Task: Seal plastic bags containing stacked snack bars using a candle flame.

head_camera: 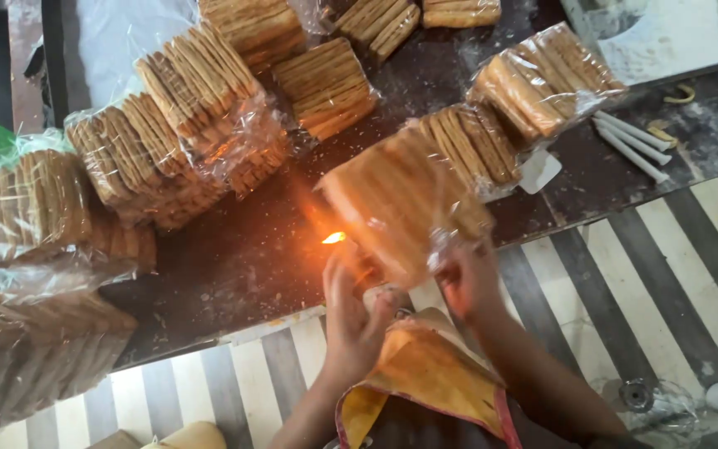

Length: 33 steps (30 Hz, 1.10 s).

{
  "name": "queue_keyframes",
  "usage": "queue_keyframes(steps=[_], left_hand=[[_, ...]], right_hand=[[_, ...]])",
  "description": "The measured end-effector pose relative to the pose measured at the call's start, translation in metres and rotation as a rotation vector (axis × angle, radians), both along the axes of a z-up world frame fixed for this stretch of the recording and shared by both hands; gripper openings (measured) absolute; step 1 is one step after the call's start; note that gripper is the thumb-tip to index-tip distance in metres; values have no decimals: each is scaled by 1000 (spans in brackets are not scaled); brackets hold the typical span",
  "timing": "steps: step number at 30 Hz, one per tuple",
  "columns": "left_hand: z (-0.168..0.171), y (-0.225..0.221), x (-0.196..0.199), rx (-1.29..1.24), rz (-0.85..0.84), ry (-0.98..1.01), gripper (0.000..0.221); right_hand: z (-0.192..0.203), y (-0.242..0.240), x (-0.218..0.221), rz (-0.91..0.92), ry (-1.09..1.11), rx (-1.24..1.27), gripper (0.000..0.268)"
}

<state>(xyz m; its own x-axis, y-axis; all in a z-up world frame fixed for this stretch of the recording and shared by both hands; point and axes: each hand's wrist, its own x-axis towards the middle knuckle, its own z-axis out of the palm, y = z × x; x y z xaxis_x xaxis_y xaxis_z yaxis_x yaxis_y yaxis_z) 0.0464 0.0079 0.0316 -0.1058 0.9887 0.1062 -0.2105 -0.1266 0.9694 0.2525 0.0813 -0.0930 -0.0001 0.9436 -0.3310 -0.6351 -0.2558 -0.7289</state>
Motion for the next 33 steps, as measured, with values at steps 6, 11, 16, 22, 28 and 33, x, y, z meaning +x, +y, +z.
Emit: queue_keyframes(steps=[6,11,16,22,28,33], left_hand=[[-20,-7,0,24,-80,415,38],[-19,-14,-26,-76,-31,362,22],[-59,18,-115,66,427,535,21],[-74,73,-243,-249,692,692,26],[-91,162,-288,-153,508,752,33],[-96,231,-279,-230,548,782,41]], right_hand=[[-8,81,55,-203,-31,129,52],[-20,99,64,-284,-171,148,49],[26,67,34,-231,-376,393,44],[31,40,21,-364,-580,434,51],[-8,5,5,-611,-847,500,51],[32,-30,-88,-634,-676,494,40]])
